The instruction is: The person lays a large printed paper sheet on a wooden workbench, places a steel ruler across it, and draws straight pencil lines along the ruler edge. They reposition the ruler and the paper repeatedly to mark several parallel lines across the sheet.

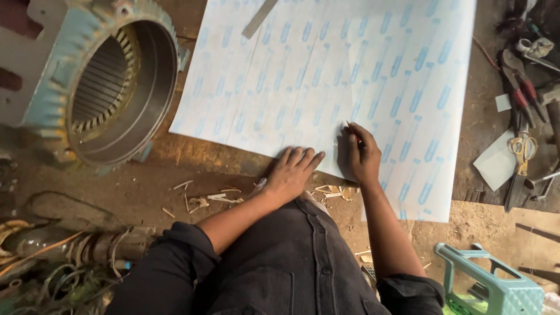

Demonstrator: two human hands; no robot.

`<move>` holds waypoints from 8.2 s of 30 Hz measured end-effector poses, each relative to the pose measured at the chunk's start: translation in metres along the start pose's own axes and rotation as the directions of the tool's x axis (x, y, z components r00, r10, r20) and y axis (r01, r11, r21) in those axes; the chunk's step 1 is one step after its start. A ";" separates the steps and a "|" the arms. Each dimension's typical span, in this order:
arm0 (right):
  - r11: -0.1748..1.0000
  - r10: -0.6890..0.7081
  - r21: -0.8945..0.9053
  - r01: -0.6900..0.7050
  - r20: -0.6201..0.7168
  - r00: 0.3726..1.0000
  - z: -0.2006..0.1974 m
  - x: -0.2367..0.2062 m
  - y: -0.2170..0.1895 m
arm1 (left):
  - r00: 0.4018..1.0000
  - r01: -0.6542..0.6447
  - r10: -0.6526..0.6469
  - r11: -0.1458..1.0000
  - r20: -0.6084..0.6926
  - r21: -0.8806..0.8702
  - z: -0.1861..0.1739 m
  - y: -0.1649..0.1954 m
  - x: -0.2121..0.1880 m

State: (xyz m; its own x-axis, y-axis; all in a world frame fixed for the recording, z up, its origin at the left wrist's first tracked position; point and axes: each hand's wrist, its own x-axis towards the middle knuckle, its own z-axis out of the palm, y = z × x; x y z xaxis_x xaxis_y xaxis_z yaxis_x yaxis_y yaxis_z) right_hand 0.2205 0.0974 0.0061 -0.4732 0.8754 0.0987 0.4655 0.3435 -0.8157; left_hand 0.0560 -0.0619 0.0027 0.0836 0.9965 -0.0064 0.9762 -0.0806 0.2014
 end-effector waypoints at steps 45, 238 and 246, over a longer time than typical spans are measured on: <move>0.986 -0.088 -0.148 0.077 -0.073 0.993 -0.001 -0.034 -0.003 | 0.996 0.033 -0.037 0.998 -0.085 -0.048 0.029 -0.002 -0.021; 0.888 -0.079 -0.448 0.107 0.081 0.994 -0.023 -0.074 0.009 | 0.916 -0.064 0.035 0.996 0.400 0.059 -0.016 -0.045 0.189; 0.911 0.246 0.311 -0.270 0.114 0.963 -0.028 -0.070 0.009 | 0.911 -0.058 -0.004 0.989 0.413 0.137 -0.015 -0.037 0.193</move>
State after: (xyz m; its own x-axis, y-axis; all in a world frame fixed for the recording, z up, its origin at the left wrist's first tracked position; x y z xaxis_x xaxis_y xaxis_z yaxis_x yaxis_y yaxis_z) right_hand 0.2785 0.0481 0.0078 -0.4260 0.8885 -0.1705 0.3194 -0.0286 -0.9472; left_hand 0.0328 0.1338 0.0084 0.1551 0.8981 -0.4116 0.9879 -0.1408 0.0650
